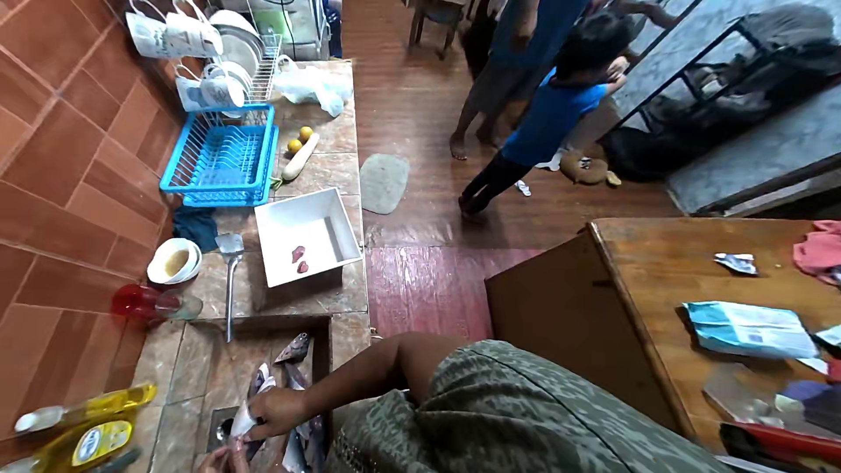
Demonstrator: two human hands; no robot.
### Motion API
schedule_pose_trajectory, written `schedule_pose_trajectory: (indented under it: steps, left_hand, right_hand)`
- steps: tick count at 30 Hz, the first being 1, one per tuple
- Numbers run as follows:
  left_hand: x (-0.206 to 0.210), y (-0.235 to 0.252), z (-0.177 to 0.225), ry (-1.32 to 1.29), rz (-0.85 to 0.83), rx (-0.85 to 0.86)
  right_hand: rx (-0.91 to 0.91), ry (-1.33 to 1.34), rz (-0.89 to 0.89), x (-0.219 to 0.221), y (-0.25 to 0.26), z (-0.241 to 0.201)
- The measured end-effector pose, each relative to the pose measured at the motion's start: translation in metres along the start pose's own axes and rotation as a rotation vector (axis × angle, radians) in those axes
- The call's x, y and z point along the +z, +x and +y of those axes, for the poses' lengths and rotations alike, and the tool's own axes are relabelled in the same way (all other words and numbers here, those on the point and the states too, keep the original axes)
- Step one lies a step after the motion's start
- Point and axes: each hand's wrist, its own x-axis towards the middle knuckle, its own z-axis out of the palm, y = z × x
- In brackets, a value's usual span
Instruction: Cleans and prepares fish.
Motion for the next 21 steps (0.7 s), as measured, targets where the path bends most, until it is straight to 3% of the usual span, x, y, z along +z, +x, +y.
schedule_pose_trajectory:
  steps: [4, 9, 14, 21]
  left_hand:
    - [0.003, -0.005, 0.000, 0.053, 0.026, 0.021]
    - [-0.016, -0.005, 0.011, 0.205, -0.012, -0.048]
    - [-0.020, -0.005, 0.007, 0.287, -0.039, -0.147]
    - [-0.009, -0.010, -0.009, -0.805, 0.191, -0.503]
  right_hand:
    - [0.061, 0.019, 0.019, -0.004, -0.003, -0.009]
    - [0.281, 0.174, -0.098, -0.014, 0.003, -0.028]
    - [0.189, 0.122, -0.137, -0.001, 0.012, -0.021]
    - [-0.059, -0.083, -0.342, -0.009, 0.024, -0.033]
